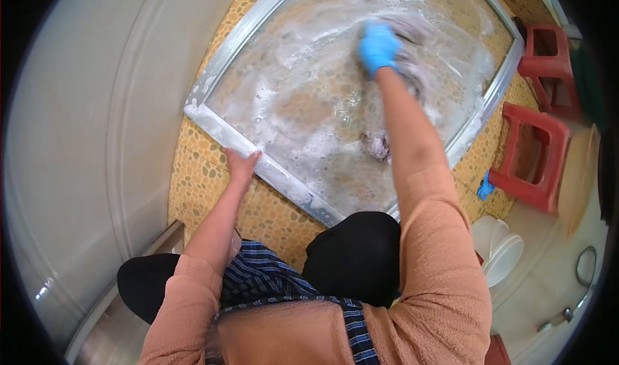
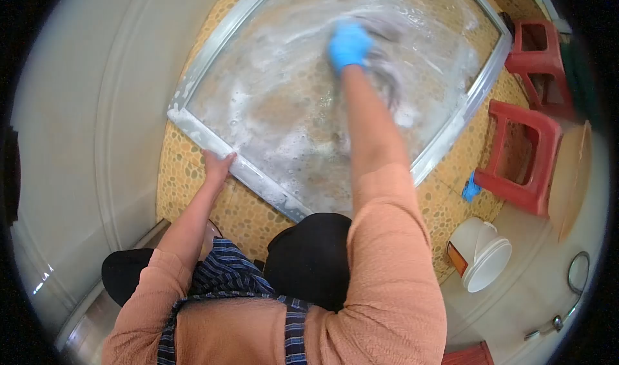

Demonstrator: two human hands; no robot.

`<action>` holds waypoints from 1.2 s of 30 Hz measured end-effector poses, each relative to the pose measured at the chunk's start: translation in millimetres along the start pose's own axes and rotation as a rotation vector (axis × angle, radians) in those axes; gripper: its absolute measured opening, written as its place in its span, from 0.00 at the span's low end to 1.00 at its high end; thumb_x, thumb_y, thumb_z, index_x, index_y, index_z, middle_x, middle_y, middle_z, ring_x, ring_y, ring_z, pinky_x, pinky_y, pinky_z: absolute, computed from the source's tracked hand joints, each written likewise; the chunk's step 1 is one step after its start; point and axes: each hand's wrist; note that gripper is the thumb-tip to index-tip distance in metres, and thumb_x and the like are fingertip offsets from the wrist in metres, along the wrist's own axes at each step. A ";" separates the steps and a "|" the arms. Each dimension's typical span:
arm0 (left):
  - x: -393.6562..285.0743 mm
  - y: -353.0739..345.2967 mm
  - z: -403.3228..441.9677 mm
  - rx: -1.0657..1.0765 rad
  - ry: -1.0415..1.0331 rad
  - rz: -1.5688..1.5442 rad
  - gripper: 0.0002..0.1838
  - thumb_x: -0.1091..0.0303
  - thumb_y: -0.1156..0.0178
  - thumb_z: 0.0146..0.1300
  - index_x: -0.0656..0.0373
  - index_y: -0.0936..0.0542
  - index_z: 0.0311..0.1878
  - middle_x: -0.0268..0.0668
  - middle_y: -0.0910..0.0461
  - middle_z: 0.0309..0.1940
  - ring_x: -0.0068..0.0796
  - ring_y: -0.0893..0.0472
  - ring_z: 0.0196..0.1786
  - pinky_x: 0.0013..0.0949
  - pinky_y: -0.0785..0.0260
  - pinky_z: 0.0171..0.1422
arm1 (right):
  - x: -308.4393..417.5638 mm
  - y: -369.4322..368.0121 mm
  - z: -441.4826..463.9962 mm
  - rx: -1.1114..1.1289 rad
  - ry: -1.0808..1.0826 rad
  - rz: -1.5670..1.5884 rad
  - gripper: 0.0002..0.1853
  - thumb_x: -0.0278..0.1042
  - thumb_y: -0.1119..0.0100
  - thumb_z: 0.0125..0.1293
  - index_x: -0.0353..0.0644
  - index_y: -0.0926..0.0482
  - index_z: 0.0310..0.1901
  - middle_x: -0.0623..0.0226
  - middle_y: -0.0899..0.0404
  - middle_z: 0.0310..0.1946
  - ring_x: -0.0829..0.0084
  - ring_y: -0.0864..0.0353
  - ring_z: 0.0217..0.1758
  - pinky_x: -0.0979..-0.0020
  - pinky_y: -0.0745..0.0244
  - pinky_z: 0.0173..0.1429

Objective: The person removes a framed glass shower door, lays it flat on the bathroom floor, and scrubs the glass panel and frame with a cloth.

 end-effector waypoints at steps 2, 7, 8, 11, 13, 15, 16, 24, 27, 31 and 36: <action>-14.8 1.7 -9.1 0.007 0.032 0.018 0.59 0.66 0.28 0.50 0.74 0.65 0.71 0.59 0.54 0.72 0.44 0.44 0.72 0.30 0.48 0.73 | 50.7 -17.7 -29.2 -0.218 0.307 0.067 0.07 0.31 0.44 0.57 0.43 0.18 0.34 0.56 0.18 0.27 0.62 0.16 0.30 0.62 0.22 0.28; -41.2 5.5 -26.2 0.033 0.093 0.009 0.61 0.67 0.28 0.50 0.71 0.67 0.71 0.58 0.47 0.69 0.43 0.36 0.67 0.31 0.36 0.66 | 114.3 -6.5 -171.6 0.076 0.988 0.325 0.09 0.29 0.45 0.56 0.38 0.26 0.39 0.60 0.25 0.24 0.65 0.22 0.26 0.61 0.29 0.28; -42.9 5.9 -26.4 0.032 0.094 0.022 0.61 0.67 0.28 0.50 0.71 0.67 0.71 0.57 0.45 0.68 0.43 0.33 0.65 0.31 0.34 0.63 | 109.1 -14.2 -202.9 0.068 1.048 0.455 0.09 0.28 0.46 0.57 0.40 0.26 0.40 0.61 0.26 0.24 0.65 0.22 0.26 0.60 0.29 0.28; -13.5 3.8 -3.6 -0.006 0.051 0.113 0.61 0.69 0.28 0.49 0.70 0.67 0.72 0.56 0.40 0.65 0.43 0.28 0.59 0.33 0.28 0.54 | 74.2 -7.9 -248.0 0.297 1.148 0.432 0.14 0.28 0.47 0.58 0.47 0.24 0.47 0.62 0.28 0.24 0.65 0.23 0.25 0.58 0.29 0.28; -28.2 5.3 -14.8 0.021 0.066 0.053 0.60 0.72 0.29 0.48 0.69 0.67 0.72 0.56 0.36 0.63 0.42 0.26 0.56 0.33 0.27 0.51 | 29.8 28.3 -225.2 0.382 1.038 0.345 0.14 0.42 0.45 0.61 0.42 0.20 0.42 0.57 0.20 0.26 0.62 0.20 0.26 0.58 0.25 0.34; -43.4 8.9 -27.4 0.035 0.098 0.041 0.60 0.73 0.30 0.49 0.69 0.67 0.72 0.55 0.35 0.62 0.42 0.26 0.55 0.33 0.26 0.50 | -18.7 32.3 -192.5 0.688 0.487 0.469 0.19 0.46 0.43 0.60 0.42 0.20 0.47 0.55 0.19 0.33 0.61 0.19 0.34 0.60 0.23 0.43; -51.8 9.1 -33.9 0.051 0.120 0.022 0.59 0.74 0.31 0.49 0.69 0.67 0.72 0.55 0.34 0.61 0.42 0.25 0.55 0.32 0.26 0.49 | -37.5 38.8 -177.1 0.214 0.408 0.608 0.22 0.48 0.42 0.59 0.42 0.20 0.49 0.53 0.19 0.40 0.60 0.20 0.43 0.62 0.25 0.52; -19.6 2.2 -9.9 -0.009 -0.015 0.082 0.55 0.77 0.35 0.50 0.73 0.66 0.71 0.56 0.49 0.70 0.45 0.40 0.69 0.31 0.44 0.71 | -217.9 43.1 -81.0 -0.067 0.112 -0.218 0.16 0.30 0.51 0.63 0.57 0.23 0.51 0.56 0.20 0.39 0.53 0.20 0.39 0.56 0.25 0.42; -29.0 2.0 -21.3 -0.026 -0.010 0.126 0.56 0.74 0.34 0.49 0.75 0.64 0.70 0.59 0.54 0.72 0.48 0.47 0.73 0.32 0.52 0.75 | -193.0 17.1 -43.9 0.032 -0.459 -0.147 0.14 0.33 0.50 0.61 0.48 0.20 0.46 0.54 0.18 0.41 0.54 0.17 0.43 0.55 0.23 0.44; -16.1 2.3 -11.6 0.003 0.051 0.072 0.57 0.73 0.32 0.48 0.75 0.64 0.70 0.59 0.52 0.71 0.48 0.45 0.72 0.32 0.50 0.74 | -71.1 -9.6 8.6 0.021 -0.275 -0.097 0.10 0.38 0.45 0.60 0.44 0.16 0.35 0.55 0.17 0.41 0.61 0.15 0.40 0.62 0.21 0.40; -34.9 3.7 -22.3 -0.026 0.072 0.110 0.58 0.73 0.31 0.47 0.74 0.64 0.71 0.59 0.47 0.69 0.48 0.39 0.69 0.32 0.45 0.72 | 99.5 1.3 -18.1 -0.001 0.374 -0.077 0.08 0.35 0.45 0.58 0.50 0.15 0.29 0.62 0.17 0.28 0.67 0.17 0.32 0.65 0.26 0.31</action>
Point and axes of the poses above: each hand's wrist, its own z-axis towards the middle knuckle, its own y-axis out of the back of the hand, x = y × z
